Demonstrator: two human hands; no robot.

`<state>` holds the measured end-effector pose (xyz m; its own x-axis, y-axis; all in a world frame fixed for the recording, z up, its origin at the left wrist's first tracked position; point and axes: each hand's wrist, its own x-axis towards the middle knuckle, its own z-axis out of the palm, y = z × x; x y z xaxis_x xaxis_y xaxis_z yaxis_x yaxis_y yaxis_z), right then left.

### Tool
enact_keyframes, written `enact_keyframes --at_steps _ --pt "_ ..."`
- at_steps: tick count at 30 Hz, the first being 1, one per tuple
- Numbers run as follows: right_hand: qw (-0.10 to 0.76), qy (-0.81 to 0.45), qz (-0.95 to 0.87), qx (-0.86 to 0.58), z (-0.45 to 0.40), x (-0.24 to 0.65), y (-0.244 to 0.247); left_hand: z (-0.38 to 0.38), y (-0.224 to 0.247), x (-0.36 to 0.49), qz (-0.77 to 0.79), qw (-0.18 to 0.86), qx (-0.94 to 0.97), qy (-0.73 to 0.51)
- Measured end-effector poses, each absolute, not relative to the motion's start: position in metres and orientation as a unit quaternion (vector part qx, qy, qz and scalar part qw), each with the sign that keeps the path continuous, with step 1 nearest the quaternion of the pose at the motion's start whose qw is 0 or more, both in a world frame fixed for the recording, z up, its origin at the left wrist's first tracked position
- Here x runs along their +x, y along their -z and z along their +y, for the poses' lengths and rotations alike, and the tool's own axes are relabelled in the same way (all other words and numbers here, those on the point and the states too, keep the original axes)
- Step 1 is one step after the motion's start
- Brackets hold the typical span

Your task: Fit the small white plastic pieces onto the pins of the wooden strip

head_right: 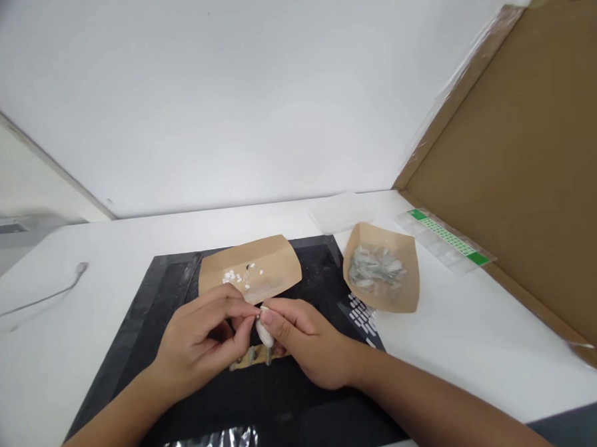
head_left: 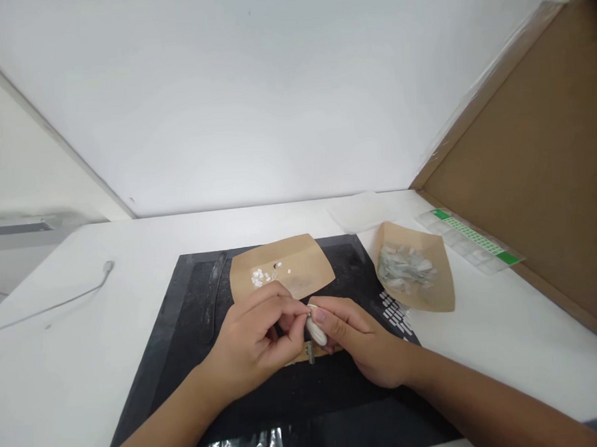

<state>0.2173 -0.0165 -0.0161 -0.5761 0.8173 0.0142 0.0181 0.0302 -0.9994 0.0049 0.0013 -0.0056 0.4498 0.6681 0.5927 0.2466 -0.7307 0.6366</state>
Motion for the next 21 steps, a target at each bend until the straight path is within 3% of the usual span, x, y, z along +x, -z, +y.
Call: enact_keyframes --at_steps 13,21 --pt "0.334 -0.698 -0.557 -0.301 -0.0152 0.2175 0.0188 0.0031 0.0069 -0.0032 0.262 0.401 0.770 -0.422" --pt "0.349 -0.734 -0.522 -0.259 -0.0132 0.2141 0.0191 0.0045 0.0059 -0.0030 0.258 0.415 0.767 -0.417"
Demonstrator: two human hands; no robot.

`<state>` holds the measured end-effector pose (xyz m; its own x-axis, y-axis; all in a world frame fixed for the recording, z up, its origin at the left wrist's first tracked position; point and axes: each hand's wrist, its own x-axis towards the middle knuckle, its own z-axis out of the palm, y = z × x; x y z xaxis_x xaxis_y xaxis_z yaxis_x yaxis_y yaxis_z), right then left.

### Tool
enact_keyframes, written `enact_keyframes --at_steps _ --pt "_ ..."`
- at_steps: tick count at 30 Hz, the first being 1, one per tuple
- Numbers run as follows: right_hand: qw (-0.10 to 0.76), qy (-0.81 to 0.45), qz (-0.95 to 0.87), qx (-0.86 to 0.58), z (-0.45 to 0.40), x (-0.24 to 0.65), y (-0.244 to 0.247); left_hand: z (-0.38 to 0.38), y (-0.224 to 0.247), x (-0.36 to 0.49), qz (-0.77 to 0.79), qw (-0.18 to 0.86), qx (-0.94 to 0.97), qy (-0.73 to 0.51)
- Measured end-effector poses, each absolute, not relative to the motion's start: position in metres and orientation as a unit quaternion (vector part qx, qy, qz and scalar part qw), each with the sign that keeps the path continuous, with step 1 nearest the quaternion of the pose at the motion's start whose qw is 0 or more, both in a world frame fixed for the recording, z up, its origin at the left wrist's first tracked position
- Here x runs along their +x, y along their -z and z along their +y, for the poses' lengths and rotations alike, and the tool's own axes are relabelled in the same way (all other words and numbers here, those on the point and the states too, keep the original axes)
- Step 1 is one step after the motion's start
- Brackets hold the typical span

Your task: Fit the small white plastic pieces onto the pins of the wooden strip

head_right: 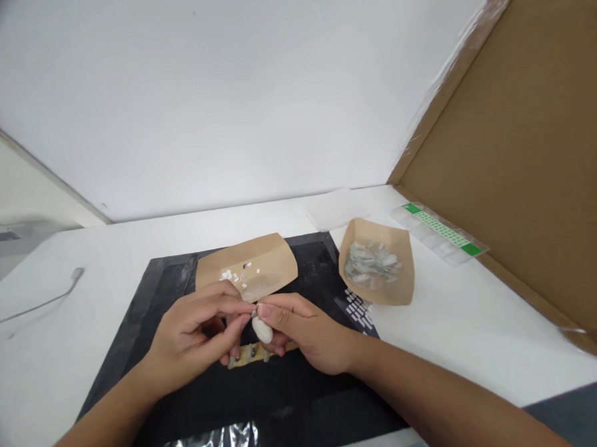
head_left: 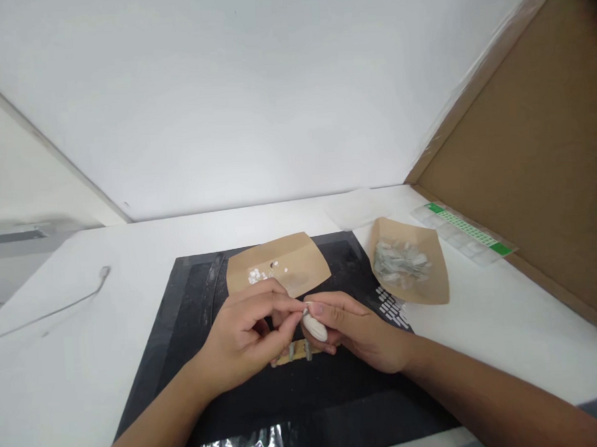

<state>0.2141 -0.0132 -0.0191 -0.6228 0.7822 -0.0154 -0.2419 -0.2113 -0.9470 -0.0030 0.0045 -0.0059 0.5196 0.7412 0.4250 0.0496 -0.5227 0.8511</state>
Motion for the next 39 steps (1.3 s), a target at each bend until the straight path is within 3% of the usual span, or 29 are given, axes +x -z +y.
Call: enact_keyframes --at_steps 19,39 --pt "0.348 -0.752 -0.504 -0.243 -0.0109 0.2115 0.0156 0.0034 0.0064 -0.0026 0.272 0.264 0.825 -0.420" --pt "0.324 -0.739 -0.526 -0.268 -0.0126 0.2131 0.0153 0.0015 0.0012 0.0022 0.293 0.288 0.805 -0.429"
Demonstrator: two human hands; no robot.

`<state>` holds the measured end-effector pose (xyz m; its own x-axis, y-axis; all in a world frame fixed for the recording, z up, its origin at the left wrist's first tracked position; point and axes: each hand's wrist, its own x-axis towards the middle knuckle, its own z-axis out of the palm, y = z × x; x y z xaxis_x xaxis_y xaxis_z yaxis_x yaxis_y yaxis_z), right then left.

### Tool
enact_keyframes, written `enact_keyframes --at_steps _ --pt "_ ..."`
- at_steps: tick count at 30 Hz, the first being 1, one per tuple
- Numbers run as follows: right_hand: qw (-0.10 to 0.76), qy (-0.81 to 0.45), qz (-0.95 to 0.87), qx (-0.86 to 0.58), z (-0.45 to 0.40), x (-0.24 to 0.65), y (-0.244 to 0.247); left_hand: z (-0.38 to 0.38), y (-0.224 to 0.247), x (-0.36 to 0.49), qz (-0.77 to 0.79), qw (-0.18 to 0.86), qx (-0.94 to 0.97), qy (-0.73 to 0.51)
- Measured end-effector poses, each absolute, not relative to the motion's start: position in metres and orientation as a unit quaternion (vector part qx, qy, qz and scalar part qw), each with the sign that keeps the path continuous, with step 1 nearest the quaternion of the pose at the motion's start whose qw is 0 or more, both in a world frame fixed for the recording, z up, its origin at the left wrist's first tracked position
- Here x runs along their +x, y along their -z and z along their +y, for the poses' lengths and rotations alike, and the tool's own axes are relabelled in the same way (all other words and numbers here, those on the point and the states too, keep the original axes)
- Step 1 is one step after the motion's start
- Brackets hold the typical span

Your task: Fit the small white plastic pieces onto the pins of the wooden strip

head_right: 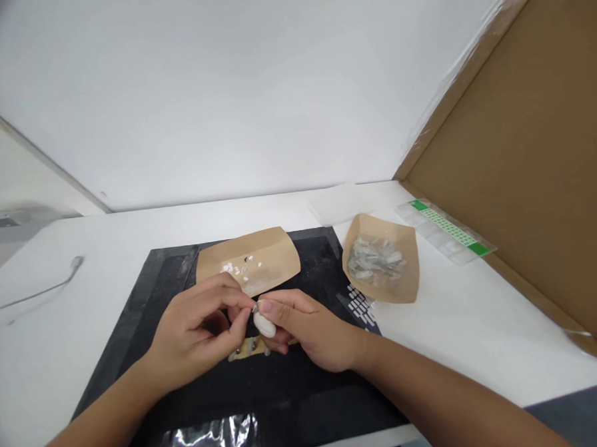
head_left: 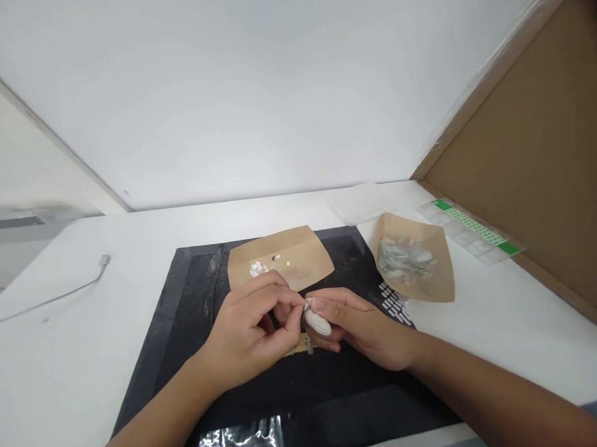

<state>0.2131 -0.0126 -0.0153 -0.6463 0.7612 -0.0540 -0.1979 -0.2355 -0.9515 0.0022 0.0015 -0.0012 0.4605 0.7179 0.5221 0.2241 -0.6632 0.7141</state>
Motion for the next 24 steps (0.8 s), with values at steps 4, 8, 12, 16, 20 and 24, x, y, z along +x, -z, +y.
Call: enact_keyframes --at_steps 4,8,12,16,20,24 --pt "0.320 -0.708 -0.558 -0.291 -0.013 0.215 0.014 0.002 0.000 0.002 0.286 0.290 0.800 -0.440" --pt "0.303 -0.642 -0.624 -0.327 -0.013 0.218 0.011 0.003 -0.001 0.002 0.282 0.285 0.808 -0.432" --pt "0.292 -0.584 -0.676 -0.340 -0.014 0.219 0.007 0.005 0.000 -0.001 0.271 0.278 0.817 -0.426" --pt "0.277 -0.556 -0.699 -0.355 -0.014 0.219 0.004 0.007 0.000 -0.003 0.254 0.274 0.829 -0.416" --pt "0.268 -0.505 -0.732 -0.371 -0.014 0.217 0.002 0.007 0.000 -0.005 0.249 0.272 0.835 -0.409" --pt "0.267 -0.486 -0.742 -0.377 -0.014 0.216 0.000 0.006 0.001 -0.004 0.257 0.265 0.833 -0.411"
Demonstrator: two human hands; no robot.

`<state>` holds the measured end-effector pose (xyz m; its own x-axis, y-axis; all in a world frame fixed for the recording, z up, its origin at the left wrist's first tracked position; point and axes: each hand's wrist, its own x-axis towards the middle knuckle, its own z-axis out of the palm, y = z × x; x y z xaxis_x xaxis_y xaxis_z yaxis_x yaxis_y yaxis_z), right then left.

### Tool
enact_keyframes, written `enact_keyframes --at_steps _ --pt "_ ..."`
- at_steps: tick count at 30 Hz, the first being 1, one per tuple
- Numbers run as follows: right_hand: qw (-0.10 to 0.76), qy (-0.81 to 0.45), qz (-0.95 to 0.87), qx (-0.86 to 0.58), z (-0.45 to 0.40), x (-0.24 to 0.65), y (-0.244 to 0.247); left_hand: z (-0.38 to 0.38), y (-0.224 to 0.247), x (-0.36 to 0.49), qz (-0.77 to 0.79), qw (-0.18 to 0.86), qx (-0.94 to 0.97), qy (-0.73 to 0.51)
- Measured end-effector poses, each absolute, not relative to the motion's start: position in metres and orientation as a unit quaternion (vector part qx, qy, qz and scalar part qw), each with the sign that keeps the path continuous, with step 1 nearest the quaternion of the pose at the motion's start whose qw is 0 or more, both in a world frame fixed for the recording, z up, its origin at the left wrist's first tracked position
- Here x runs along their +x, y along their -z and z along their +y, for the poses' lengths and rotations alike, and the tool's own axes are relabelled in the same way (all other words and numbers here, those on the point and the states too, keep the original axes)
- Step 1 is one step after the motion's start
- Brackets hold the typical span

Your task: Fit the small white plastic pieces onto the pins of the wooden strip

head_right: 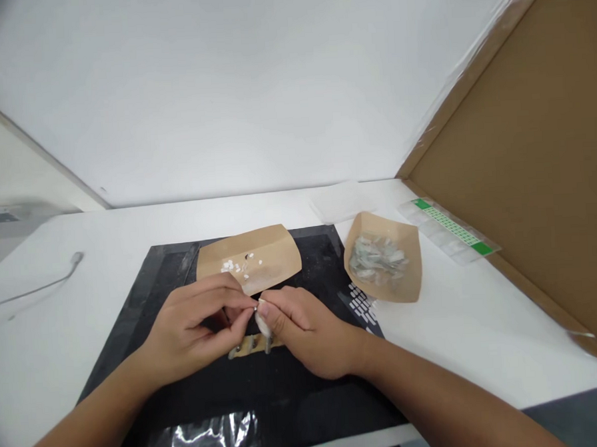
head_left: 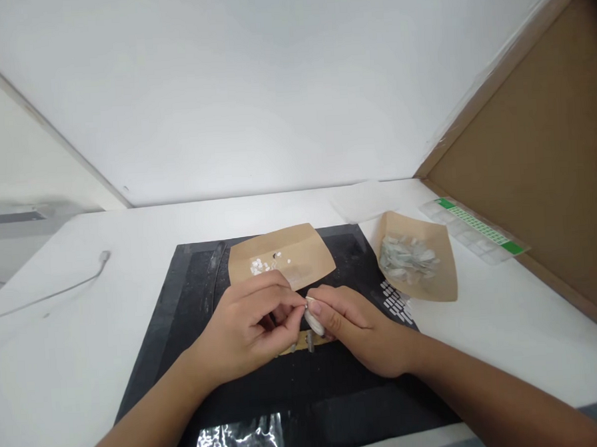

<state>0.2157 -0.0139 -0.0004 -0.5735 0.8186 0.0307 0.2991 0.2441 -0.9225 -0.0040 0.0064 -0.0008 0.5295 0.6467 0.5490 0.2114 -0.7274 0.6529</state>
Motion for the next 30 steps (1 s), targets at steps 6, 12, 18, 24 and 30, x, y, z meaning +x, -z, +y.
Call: enact_keyframes --at_steps 6,12,18,24,30 --pt "0.260 -0.483 -0.745 -0.379 -0.015 0.216 0.001 0.006 0.000 0.000 0.268 0.262 0.822 -0.428" --pt "0.264 -0.514 -0.727 -0.371 -0.015 0.216 0.002 0.006 -0.001 -0.001 0.274 0.291 0.812 -0.426" --pt "0.278 -0.563 -0.696 -0.349 -0.014 0.217 0.006 0.007 -0.001 -0.001 0.280 0.303 0.808 -0.420" --pt "0.294 -0.610 -0.654 -0.337 -0.013 0.219 0.011 0.008 0.000 -0.003 0.274 0.328 0.800 -0.421" --pt "0.281 -0.602 -0.667 -0.338 -0.014 0.220 0.009 0.009 0.000 -0.007 0.268 0.362 0.795 -0.406"
